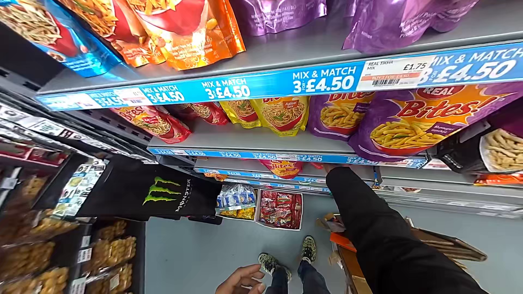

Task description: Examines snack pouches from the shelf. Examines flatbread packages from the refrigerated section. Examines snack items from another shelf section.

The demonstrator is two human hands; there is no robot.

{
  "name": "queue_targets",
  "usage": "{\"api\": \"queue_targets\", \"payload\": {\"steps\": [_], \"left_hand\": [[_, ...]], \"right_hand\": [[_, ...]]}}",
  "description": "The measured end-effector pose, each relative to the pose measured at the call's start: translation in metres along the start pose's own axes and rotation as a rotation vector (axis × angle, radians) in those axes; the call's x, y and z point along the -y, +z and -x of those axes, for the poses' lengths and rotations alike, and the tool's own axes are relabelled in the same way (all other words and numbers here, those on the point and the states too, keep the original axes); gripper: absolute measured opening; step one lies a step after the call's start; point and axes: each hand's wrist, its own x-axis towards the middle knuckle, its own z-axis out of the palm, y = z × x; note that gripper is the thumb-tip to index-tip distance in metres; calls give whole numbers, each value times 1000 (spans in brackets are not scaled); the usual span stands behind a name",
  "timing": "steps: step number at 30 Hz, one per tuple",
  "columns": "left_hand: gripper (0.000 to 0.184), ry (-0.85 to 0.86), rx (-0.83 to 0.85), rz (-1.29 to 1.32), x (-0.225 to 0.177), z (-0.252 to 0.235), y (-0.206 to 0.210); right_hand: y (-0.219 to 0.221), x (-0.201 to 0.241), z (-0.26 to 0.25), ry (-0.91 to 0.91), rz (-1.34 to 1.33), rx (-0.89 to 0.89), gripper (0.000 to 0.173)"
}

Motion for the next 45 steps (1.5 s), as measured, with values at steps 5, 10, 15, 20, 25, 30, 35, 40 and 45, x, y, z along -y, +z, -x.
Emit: {"api": "queue_targets", "payload": {"steps": [5, 10, 15, 20, 25, 30, 35, 40, 45], "left_hand": [[33, 12, 10, 16, 2, -3, 0], [34, 29, 29, 43, 7, -9, 2], [34, 67, 64, 73, 11, -15, 2], [35, 83, 96, 87, 15, -17, -1], [34, 94, 106, 93, 23, -21, -4], [34, 90, 98, 48, 28, -26, -13], [45, 95, 171, 81, 31, -43, -30], [74, 297, 419, 16, 22, -53, -48], [89, 538, 673, 235, -1, -40, -71]], "right_hand": [[5, -24, -1, -31, -237, -208, 89], [-13, -37, 15, 59, -432, -259, 79], [-18, -43, 32, 152, -515, -218, 82], [-10, -56, 45, 169, -717, -161, 72], [-3, -65, 81, 387, -992, -33, 77], [1, -73, 150, 523, -1134, 11, 76], [-18, -66, 235, 422, -1131, 69, 60], [-77, -8, 327, 232, -1095, 63, 46], [-120, 64, 401, -22, -1124, -27, 46]]}}
